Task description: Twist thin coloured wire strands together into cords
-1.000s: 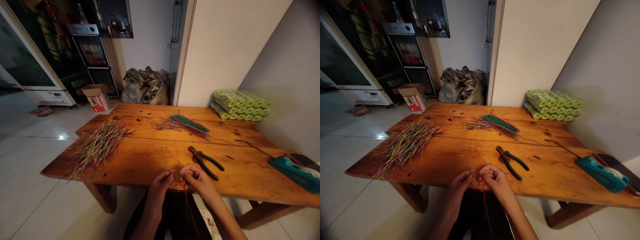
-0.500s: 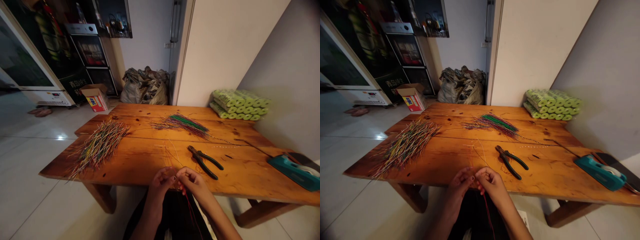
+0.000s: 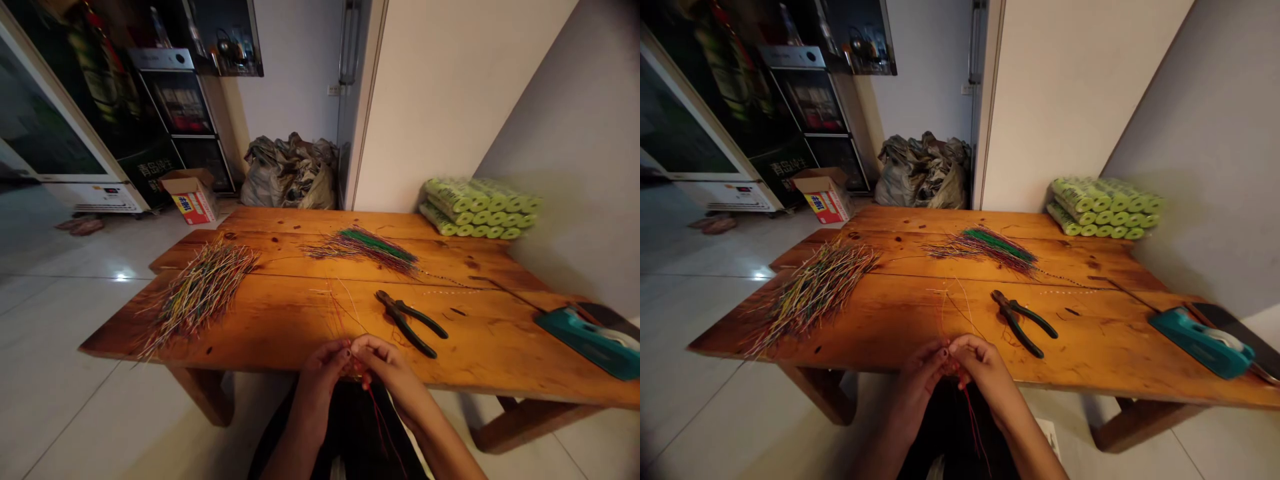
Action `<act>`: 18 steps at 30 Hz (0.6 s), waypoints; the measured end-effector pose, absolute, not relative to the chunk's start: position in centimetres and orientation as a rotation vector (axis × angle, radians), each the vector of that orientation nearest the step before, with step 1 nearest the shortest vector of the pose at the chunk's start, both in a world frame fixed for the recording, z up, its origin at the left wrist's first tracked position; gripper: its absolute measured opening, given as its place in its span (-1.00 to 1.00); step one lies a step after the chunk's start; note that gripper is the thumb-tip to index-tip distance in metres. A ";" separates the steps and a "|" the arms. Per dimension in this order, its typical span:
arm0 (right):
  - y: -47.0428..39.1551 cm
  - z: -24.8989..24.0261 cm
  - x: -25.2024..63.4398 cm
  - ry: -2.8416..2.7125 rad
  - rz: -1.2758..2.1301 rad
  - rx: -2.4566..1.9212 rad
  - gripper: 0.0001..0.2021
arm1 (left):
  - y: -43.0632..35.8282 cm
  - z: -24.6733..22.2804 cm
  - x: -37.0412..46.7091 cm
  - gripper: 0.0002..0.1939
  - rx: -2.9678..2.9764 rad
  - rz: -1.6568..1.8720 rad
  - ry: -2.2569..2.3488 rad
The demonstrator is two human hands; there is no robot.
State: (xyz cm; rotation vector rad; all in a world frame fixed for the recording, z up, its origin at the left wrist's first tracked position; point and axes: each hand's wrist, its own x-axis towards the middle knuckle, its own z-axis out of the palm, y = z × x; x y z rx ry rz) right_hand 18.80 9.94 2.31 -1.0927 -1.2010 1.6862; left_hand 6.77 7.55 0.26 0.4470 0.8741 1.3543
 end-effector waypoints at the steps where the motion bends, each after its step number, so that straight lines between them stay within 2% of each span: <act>1: 10.0 2.2 18.9 -1.218 1.677 -1.097 -0.71 | 7.5 0.2 6.7 -0.82 0.435 1.350 0.876; 7: 10.1 1.2 19.2 -1.343 1.571 -1.149 -0.69 | 7.8 -0.6 6.7 -0.85 0.416 1.362 0.914; 14: 9.8 1.0 19.1 -1.509 1.256 -1.319 -0.74 | 8.1 -1.4 6.7 -0.84 0.413 1.368 0.959; 18: 9.8 0.8 19.1 -1.422 1.379 -1.273 -0.68 | 8.0 -1.2 6.8 -0.83 0.475 1.328 0.927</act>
